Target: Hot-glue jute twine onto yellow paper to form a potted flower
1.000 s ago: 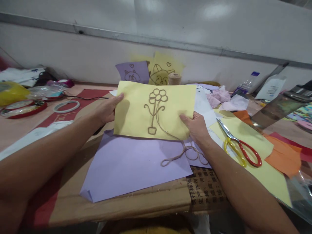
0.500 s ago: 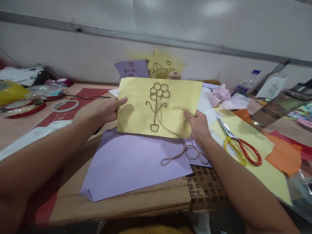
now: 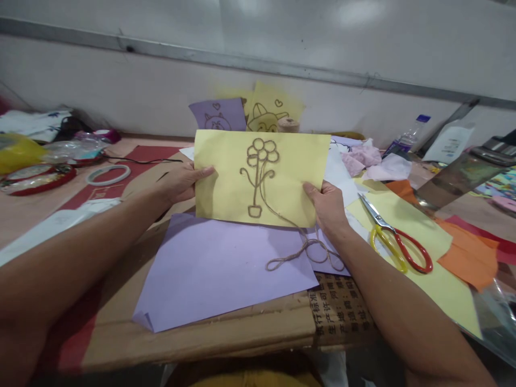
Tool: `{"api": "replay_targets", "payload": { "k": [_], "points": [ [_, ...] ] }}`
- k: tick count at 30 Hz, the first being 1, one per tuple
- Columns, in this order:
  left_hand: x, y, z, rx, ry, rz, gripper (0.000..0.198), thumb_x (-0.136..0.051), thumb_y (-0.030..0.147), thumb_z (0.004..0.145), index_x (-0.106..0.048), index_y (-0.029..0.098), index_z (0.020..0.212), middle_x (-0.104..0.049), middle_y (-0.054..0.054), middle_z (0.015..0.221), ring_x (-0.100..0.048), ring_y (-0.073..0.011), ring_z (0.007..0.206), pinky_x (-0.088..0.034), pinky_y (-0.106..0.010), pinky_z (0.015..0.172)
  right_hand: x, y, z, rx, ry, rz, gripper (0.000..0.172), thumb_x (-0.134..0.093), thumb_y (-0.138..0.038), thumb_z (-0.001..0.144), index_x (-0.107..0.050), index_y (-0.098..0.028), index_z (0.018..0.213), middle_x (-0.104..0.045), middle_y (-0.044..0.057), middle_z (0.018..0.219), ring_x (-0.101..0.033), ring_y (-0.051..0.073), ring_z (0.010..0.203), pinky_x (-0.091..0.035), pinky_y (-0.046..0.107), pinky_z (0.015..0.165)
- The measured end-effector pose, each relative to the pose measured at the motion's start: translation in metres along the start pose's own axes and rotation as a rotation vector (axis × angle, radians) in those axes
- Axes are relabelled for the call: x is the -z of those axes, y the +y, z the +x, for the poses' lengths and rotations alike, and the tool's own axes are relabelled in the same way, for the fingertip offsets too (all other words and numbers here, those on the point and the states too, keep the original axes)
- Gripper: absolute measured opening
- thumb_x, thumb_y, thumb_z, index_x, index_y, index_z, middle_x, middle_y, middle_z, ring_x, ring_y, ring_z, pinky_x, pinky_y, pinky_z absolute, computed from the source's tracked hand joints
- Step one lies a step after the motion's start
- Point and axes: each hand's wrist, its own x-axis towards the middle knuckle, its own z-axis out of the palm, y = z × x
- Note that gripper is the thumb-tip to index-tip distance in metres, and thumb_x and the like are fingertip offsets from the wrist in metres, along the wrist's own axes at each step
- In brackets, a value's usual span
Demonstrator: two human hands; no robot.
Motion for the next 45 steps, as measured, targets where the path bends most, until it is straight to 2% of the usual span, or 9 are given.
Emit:
{"api": "replay_targets", "payload": {
  "k": [5,12,17,21,27,35,38,41,45],
  "points": [
    [-0.001,0.002,-0.002,0.020,0.023,0.009,0.026,-0.079,0.027,0.082,-0.074,0.012,0.103,-0.078,-0.013,0.104,-0.074,-0.0283,0.106,-0.060,-0.041,0.097,0.000,0.000,0.002,-0.014,0.003,0.037,0.037,-0.084,-0.043,0.071,-0.074,-0.019,0.098,-0.080,0.004,0.085,-0.076,0.023,0.088,-0.064,0.036,0.077],
    [0.001,0.001,0.001,0.045,0.010,-0.017,0.020,-0.077,0.024,0.084,-0.074,0.013,0.100,-0.079,-0.010,0.096,-0.076,-0.0243,0.097,-0.061,-0.038,0.095,0.001,0.000,-0.001,-0.055,-0.020,-0.054,0.032,-0.085,-0.033,0.068,-0.076,-0.021,0.096,-0.080,0.002,0.086,-0.076,0.022,0.078,-0.063,0.035,0.073],
    [0.003,-0.003,0.003,0.032,-0.007,-0.017,0.020,-0.076,0.025,0.084,-0.075,0.013,0.101,-0.079,-0.011,0.097,-0.076,-0.0247,0.098,-0.061,-0.037,0.095,0.001,0.000,-0.001,-0.008,0.024,-0.080,0.028,-0.084,-0.032,0.069,-0.076,-0.021,0.093,-0.081,0.003,0.093,-0.076,0.022,0.083,-0.063,0.035,0.075],
    [0.006,-0.004,0.004,-0.018,-0.016,-0.038,0.026,-0.077,0.028,0.085,-0.075,0.014,0.106,-0.078,-0.011,0.105,-0.075,-0.0245,0.100,-0.061,-0.036,0.095,-0.001,0.000,-0.002,-0.002,0.013,-0.053,0.032,-0.085,-0.032,0.069,-0.075,-0.018,0.096,-0.081,0.005,0.093,-0.076,0.023,0.087,-0.063,0.036,0.080],
    [0.009,-0.002,0.002,0.006,-0.054,-0.034,0.038,-0.085,0.029,0.076,-0.074,0.016,0.110,-0.078,-0.011,0.105,-0.075,-0.0272,0.101,-0.062,-0.039,0.093,-0.003,-0.002,-0.006,-0.117,-0.081,-0.006,0.040,-0.088,-0.034,0.066,-0.075,-0.019,0.101,-0.081,0.006,0.097,-0.077,0.023,0.087,-0.065,0.036,0.079],
    [0.006,0.000,-0.001,0.071,-0.009,0.053,0.022,-0.076,0.029,0.083,-0.076,0.019,0.103,-0.079,-0.007,0.093,-0.076,-0.0245,0.095,-0.064,-0.035,0.086,-0.004,-0.005,-0.011,-0.171,-0.075,-0.056,0.039,-0.091,-0.030,0.063,-0.077,-0.016,0.098,-0.082,0.007,0.096,-0.077,0.023,0.081,-0.065,0.034,0.076],
    [0.004,0.001,-0.002,0.073,0.040,0.049,0.017,-0.073,0.028,0.085,-0.075,0.017,0.098,-0.079,-0.009,0.092,-0.076,-0.0241,0.092,-0.063,-0.034,0.085,-0.004,-0.006,-0.011,-0.187,-0.080,-0.069,0.038,-0.089,-0.030,0.065,-0.077,-0.017,0.099,-0.081,0.007,0.098,-0.078,0.024,0.084,-0.065,0.036,0.078],
    [0.006,0.000,0.000,0.078,0.088,0.063,0.021,-0.076,0.031,0.083,-0.075,0.016,0.099,-0.078,-0.011,0.092,-0.076,-0.0260,0.089,-0.063,-0.036,0.083,-0.005,-0.007,-0.012,-0.218,-0.086,-0.098,0.037,-0.088,-0.030,0.067,-0.076,-0.017,0.099,-0.081,0.008,0.098,-0.078,0.025,0.084,-0.065,0.037,0.077],
    [0.012,-0.003,0.003,0.104,0.078,0.085,0.030,-0.081,0.032,0.078,-0.074,0.017,0.103,-0.079,-0.010,0.094,-0.076,-0.0271,0.088,-0.063,-0.036,0.080,-0.004,-0.007,-0.013,-0.274,-0.128,-0.124,0.038,-0.086,-0.035,0.071,-0.075,-0.017,0.104,-0.081,0.011,0.102,-0.078,0.025,0.082,-0.065,0.037,0.074]
  ]
}}
